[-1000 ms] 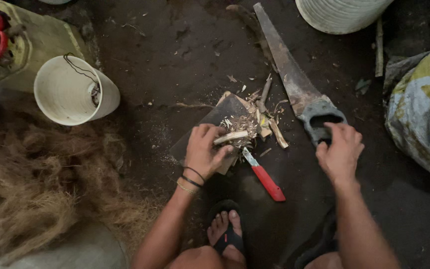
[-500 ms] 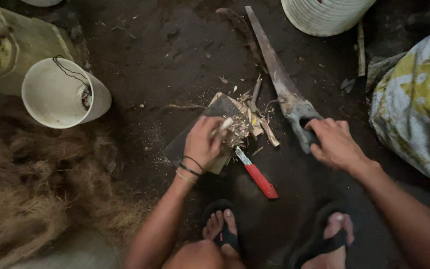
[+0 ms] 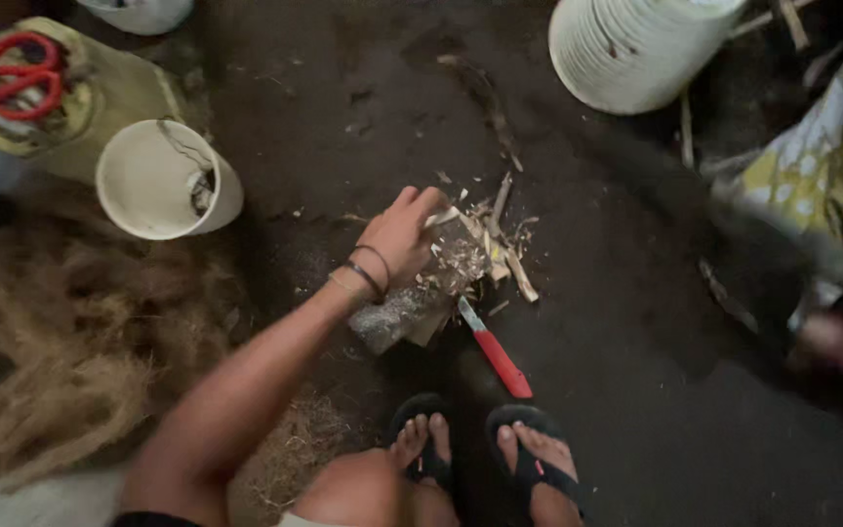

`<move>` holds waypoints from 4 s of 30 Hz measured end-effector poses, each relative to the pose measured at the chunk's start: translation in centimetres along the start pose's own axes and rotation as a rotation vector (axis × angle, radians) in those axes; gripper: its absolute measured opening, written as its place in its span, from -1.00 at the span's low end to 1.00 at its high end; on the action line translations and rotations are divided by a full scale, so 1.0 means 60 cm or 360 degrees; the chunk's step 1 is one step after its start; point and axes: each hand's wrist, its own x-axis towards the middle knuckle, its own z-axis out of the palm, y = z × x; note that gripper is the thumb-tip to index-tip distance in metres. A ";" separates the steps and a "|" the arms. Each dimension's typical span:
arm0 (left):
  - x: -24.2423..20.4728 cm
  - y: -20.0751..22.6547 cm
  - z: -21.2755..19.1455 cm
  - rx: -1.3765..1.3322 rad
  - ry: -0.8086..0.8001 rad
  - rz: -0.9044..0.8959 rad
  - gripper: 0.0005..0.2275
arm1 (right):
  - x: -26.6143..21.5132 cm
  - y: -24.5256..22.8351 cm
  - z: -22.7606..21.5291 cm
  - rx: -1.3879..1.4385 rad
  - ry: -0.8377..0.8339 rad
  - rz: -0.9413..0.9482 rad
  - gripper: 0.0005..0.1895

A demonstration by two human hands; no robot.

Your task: The person carves a small piece of wood using a knife and then saws it with a hand saw. The person repeats the process of carving and sawing multiple times on the same piece of wood.

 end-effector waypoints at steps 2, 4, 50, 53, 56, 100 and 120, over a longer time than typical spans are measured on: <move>0.004 0.007 -0.005 0.0081 -0.0176 -0.0185 -0.62 | -0.007 0.034 0.022 0.0057 0.0026 -0.0164 -0.74; 0.003 0.006 0.007 0.0143 -0.0268 -0.0299 -0.63 | -0.014 0.073 0.044 0.0113 0.0077 -0.0316 -0.77; -0.022 -0.046 0.251 0.0309 0.0926 0.0029 -0.65 | -0.058 0.196 0.181 0.0889 0.0262 -0.0916 -0.88; -0.023 -0.048 0.255 0.0333 0.0935 0.0034 -0.67 | -0.063 0.189 0.185 0.0872 0.0177 -0.0758 -0.84; -0.028 -0.051 0.257 0.0344 0.0932 0.0058 -0.66 | -0.071 0.183 0.188 0.0746 0.0293 -0.0762 -0.81; -0.021 -0.055 0.272 0.0334 0.0965 0.0089 -0.67 | 0.046 0.112 0.187 0.0361 0.0413 -0.1312 -0.92; -0.010 -0.050 0.270 0.0415 0.0975 -0.0006 -0.75 | 0.012 0.139 0.186 0.0712 0.0219 -0.0863 -0.91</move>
